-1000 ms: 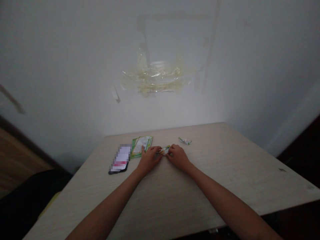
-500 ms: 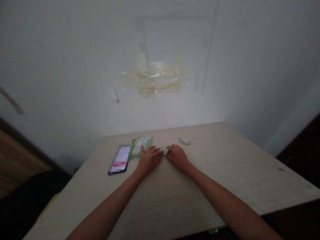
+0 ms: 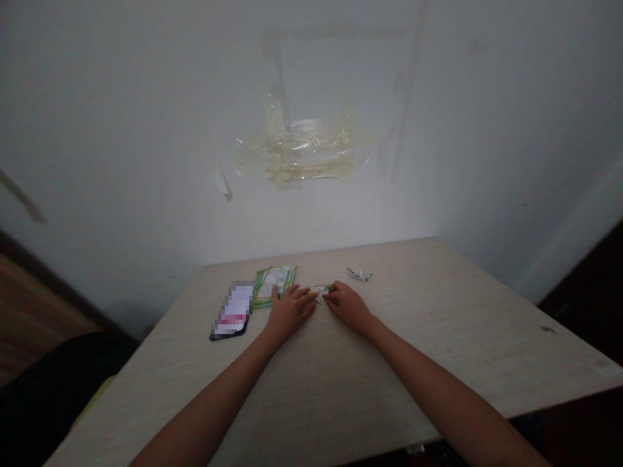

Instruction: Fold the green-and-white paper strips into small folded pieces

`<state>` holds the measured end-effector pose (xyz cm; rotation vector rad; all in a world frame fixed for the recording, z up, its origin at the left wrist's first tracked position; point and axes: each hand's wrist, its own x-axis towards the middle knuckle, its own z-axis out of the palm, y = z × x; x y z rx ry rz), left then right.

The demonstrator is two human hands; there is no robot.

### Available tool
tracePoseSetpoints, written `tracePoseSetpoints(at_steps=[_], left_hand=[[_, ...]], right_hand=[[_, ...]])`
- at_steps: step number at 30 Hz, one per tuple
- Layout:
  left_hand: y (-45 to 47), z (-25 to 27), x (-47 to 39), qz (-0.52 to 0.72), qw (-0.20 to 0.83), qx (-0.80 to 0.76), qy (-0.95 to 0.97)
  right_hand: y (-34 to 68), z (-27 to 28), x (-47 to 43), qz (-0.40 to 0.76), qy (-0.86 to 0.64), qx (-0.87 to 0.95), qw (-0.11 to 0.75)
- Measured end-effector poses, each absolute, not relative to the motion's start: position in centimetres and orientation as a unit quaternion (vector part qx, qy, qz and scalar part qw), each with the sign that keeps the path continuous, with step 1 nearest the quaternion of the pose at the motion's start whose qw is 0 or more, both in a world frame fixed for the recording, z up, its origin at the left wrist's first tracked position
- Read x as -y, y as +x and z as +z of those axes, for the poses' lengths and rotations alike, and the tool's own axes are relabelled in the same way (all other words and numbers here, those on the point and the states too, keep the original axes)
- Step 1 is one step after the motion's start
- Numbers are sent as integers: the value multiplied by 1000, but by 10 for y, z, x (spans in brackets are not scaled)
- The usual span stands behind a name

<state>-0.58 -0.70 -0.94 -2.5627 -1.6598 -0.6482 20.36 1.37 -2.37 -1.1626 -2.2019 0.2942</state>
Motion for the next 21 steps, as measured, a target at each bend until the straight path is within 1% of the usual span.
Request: tracePoseSetpoints(at_steps=[21], left_hand=[[-6, -11, 6, -180, 8, 545, -819]], right_hand=[[205, -23, -15, 98, -423, 848, 304]])
